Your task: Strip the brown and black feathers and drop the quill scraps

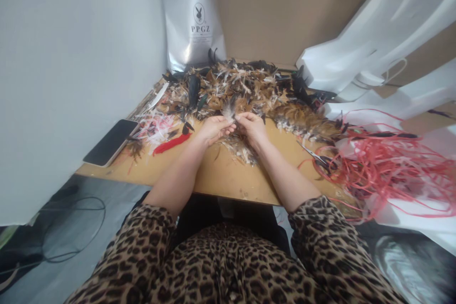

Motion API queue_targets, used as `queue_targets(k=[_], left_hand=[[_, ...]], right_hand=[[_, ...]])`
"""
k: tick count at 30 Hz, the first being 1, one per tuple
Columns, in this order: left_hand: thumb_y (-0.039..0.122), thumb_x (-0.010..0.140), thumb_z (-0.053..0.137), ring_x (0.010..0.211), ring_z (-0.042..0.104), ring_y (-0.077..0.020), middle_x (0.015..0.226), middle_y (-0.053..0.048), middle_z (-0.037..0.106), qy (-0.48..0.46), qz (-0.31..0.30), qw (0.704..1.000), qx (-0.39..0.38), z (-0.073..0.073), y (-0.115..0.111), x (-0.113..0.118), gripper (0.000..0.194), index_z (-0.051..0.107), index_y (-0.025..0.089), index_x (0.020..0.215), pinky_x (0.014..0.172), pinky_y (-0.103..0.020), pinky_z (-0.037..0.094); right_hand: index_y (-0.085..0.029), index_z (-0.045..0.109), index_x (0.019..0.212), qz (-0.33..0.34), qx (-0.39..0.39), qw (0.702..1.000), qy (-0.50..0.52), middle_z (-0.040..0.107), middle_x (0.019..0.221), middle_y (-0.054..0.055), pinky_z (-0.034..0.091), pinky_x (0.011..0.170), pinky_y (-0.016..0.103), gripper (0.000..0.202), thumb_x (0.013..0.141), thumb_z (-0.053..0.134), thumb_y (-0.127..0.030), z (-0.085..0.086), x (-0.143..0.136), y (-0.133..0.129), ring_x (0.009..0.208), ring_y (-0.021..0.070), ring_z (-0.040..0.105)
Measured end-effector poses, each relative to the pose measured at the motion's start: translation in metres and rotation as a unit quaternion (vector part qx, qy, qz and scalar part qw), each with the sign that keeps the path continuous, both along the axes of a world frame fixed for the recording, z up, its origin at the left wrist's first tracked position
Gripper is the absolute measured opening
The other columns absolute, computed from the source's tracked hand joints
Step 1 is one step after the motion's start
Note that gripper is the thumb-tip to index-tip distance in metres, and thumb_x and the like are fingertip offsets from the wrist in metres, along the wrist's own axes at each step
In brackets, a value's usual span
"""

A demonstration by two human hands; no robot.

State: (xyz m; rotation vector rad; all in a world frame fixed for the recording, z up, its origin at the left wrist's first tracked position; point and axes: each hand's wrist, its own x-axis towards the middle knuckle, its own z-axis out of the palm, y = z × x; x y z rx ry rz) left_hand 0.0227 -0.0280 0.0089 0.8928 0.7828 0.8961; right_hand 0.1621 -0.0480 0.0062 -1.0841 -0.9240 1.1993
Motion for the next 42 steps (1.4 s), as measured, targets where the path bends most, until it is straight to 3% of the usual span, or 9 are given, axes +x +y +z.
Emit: queue_targets(k=[11, 19, 28, 34, 37, 40, 42], left_hand=[[0.006, 0.077, 0.062, 0.051, 0.057, -0.0038, 0.062, -0.005, 0.065, -0.007, -0.002, 1.000, -0.009, -0.003, 0.001, 0.000, 0.006, 0.064, 0.006, 0.071, 0.052, -0.014, 0.043], [0.009, 0.076, 0.065, 0.055, 0.062, -0.0077, 0.067, -0.009, 0.068, 0.019, -0.005, 1.000, 0.017, -0.001, -0.001, 0.000, 0.005, 0.066, 0.005, 0.073, 0.052, -0.016, 0.046], [0.011, 0.074, 0.068, 0.055, 0.065, -0.0104, 0.070, -0.011, 0.070, 0.014, 0.004, 1.000, 0.017, -0.004, -0.004, 0.005, 0.007, 0.065, 0.005, 0.074, 0.050, -0.016, 0.048], [0.013, 0.074, 0.068, 0.059, 0.067, -0.0112, 0.072, -0.011, 0.070, -0.017, 0.001, 1.000, 0.001, -0.007, 0.001, 0.003, 0.010, 0.066, 0.005, 0.080, 0.054, -0.017, 0.050], [0.010, 0.077, 0.064, 0.064, 0.067, -0.0106, 0.076, -0.010, 0.071, -0.053, 0.029, 0.998, -0.010, -0.007, 0.003, 0.000, 0.006, 0.066, 0.007, 0.082, 0.061, -0.018, 0.051], [0.010, 0.077, 0.063, 0.071, 0.068, -0.0115, 0.080, -0.010, 0.071, -0.067, 0.025, 0.997, -0.023, -0.007, 0.004, -0.002, 0.006, 0.066, 0.008, 0.082, 0.069, -0.022, 0.052], [0.010, 0.075, 0.066, 0.071, 0.068, -0.0120, 0.079, -0.010, 0.071, -0.063, 0.020, 0.997, -0.037, -0.008, 0.003, -0.002, 0.006, 0.066, 0.008, 0.081, 0.072, -0.024, 0.052]], right_hand=[[-0.018, 0.062, 0.067, -0.013, 0.014, 1.000, -0.004, 0.055, 0.052, -0.006, 0.034, 0.047, 0.020, 0.025, 0.056, 0.075, -0.036, -0.001, -0.007, -0.003, 0.046, 0.0059, 0.045], [-0.018, 0.061, 0.067, 0.022, -0.010, 1.000, -0.001, 0.061, 0.055, -0.003, 0.041, 0.049, 0.022, 0.032, 0.052, 0.079, -0.041, 0.001, -0.004, -0.003, 0.049, 0.0091, 0.053], [-0.019, 0.060, 0.059, 0.001, 0.004, 0.999, 0.045, 0.058, 0.054, -0.005, 0.043, 0.052, 0.023, 0.025, 0.053, 0.078, -0.034, -0.003, -0.006, -0.002, 0.052, 0.0091, 0.052], [-0.020, 0.067, 0.074, 0.016, 0.048, 0.998, -0.042, 0.065, 0.069, -0.002, 0.047, 0.065, 0.026, 0.024, 0.060, 0.075, -0.039, -0.004, -0.002, 0.000, 0.064, 0.0114, 0.057], [-0.022, 0.068, 0.089, 0.028, 0.158, 0.968, -0.191, 0.068, 0.088, 0.002, 0.048, 0.080, 0.031, 0.026, 0.068, 0.071, -0.037, -0.002, 0.005, -0.003, 0.082, 0.0157, 0.061], [-0.020, 0.067, 0.099, 0.012, 0.259, 0.881, -0.396, 0.067, 0.097, 0.007, 0.044, 0.085, 0.033, 0.026, 0.076, 0.063, -0.031, 0.000, 0.011, -0.004, 0.091, 0.0186, 0.060], [-0.019, 0.066, 0.102, 0.001, 0.277, 0.823, -0.496, 0.067, 0.097, 0.008, 0.043, 0.084, 0.033, 0.025, 0.080, 0.060, -0.030, -0.002, 0.014, -0.004, 0.091, 0.0201, 0.059]])
